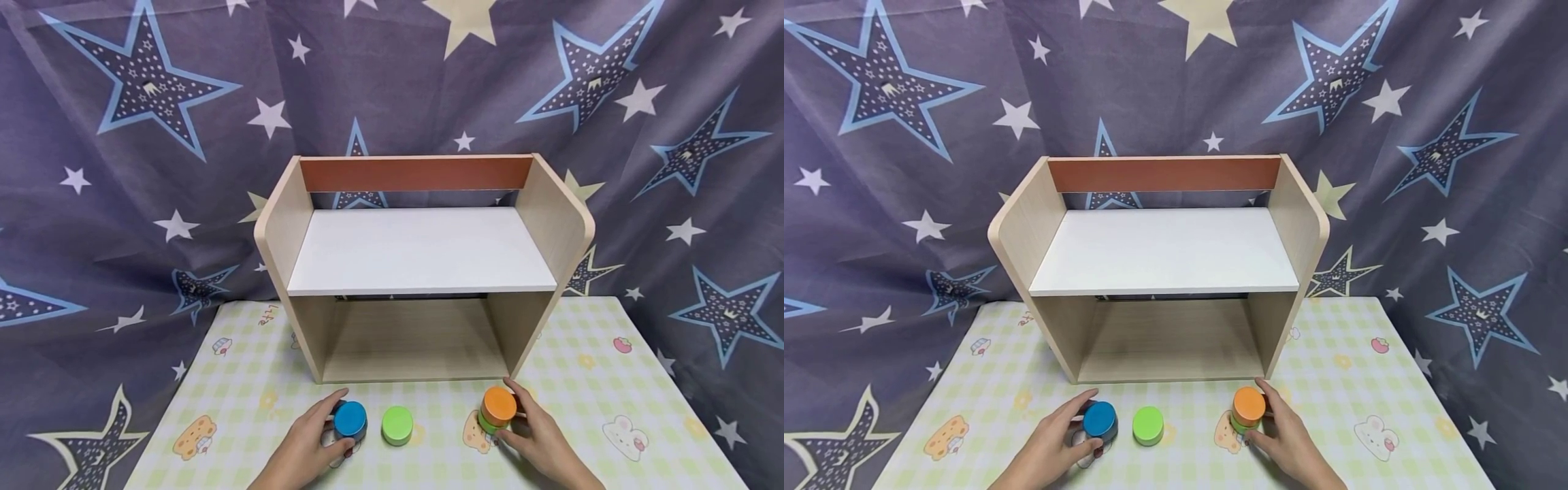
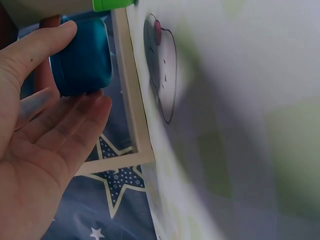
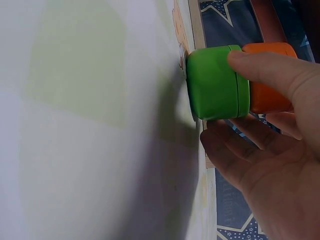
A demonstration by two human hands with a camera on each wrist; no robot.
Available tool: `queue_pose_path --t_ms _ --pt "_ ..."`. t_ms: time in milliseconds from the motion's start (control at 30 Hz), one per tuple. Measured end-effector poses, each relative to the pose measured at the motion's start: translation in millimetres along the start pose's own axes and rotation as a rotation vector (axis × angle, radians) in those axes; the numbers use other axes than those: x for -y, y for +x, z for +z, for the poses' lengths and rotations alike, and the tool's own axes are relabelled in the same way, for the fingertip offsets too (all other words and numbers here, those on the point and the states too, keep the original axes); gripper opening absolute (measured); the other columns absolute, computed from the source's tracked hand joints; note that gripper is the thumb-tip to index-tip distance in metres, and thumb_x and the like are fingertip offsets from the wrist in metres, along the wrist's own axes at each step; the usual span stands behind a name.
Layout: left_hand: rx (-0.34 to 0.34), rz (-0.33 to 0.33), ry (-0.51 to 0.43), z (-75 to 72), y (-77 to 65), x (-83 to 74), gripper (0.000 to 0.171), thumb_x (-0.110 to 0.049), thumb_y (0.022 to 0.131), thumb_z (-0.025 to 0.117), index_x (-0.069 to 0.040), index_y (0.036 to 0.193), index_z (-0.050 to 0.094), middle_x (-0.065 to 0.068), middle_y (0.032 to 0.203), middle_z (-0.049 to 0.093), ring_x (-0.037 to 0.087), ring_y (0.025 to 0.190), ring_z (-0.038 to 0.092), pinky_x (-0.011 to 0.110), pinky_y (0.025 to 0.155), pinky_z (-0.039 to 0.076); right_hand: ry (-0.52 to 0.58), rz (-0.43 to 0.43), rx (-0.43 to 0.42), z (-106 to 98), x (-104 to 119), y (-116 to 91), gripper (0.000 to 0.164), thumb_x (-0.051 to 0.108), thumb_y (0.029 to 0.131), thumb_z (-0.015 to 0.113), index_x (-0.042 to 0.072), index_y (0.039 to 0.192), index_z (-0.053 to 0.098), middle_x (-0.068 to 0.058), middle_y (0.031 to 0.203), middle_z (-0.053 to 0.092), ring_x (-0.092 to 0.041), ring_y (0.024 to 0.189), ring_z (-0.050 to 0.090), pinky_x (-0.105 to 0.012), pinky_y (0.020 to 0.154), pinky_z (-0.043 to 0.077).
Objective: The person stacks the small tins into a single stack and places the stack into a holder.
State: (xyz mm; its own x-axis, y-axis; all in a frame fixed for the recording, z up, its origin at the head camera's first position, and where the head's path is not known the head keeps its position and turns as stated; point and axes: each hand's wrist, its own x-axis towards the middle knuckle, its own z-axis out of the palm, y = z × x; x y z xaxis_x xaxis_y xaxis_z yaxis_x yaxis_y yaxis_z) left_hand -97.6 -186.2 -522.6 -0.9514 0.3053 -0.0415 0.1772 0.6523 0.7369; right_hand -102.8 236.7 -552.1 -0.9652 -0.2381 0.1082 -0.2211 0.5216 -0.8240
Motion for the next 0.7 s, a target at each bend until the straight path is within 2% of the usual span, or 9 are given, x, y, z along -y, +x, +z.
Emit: queue_pose_path --t_ms 267,433,700 --pt "0.025 0.026 -0.055 0.6 3.5 -8.7 0.079 -0.024 0.085 0.083 -0.015 0.151 0.041 0.012 0.134 0.056 0.029 0.115 0.061 0.039 0.090 0.057 -0.001 0.001 0.001 0 -1 0 0.093 0.001 0.079 0.084 0.005 0.155 0.031 -0.013 0.125 0.060 -0.033 0.108 0.064 -0.035 0.088 0.058" --pt "0.029 0.067 -0.085 3.8 6.9 -13.4 0.080 -0.022 0.086 0.082 -0.013 0.152 0.039 0.011 0.134 0.056 0.027 0.117 0.060 0.037 0.091 0.056 -0.018 -0.003 -0.006 1 -2 0 0.093 0.001 0.078 0.085 0.005 0.155 0.031 -0.012 0.125 0.061 -0.032 0.107 0.064 -0.036 0.088 0.058" --pt "0.016 0.110 -0.084 9.2 11.2 -17.6 0.079 -0.027 0.087 0.082 -0.016 0.152 0.040 0.007 0.133 0.057 0.023 0.117 0.060 0.037 0.091 0.056 -0.042 -0.012 -0.011 1 -3 0 0.093 0.000 0.078 0.085 0.003 0.154 0.031 -0.012 0.125 0.061 -0.030 0.106 0.065 -0.036 0.088 0.058"
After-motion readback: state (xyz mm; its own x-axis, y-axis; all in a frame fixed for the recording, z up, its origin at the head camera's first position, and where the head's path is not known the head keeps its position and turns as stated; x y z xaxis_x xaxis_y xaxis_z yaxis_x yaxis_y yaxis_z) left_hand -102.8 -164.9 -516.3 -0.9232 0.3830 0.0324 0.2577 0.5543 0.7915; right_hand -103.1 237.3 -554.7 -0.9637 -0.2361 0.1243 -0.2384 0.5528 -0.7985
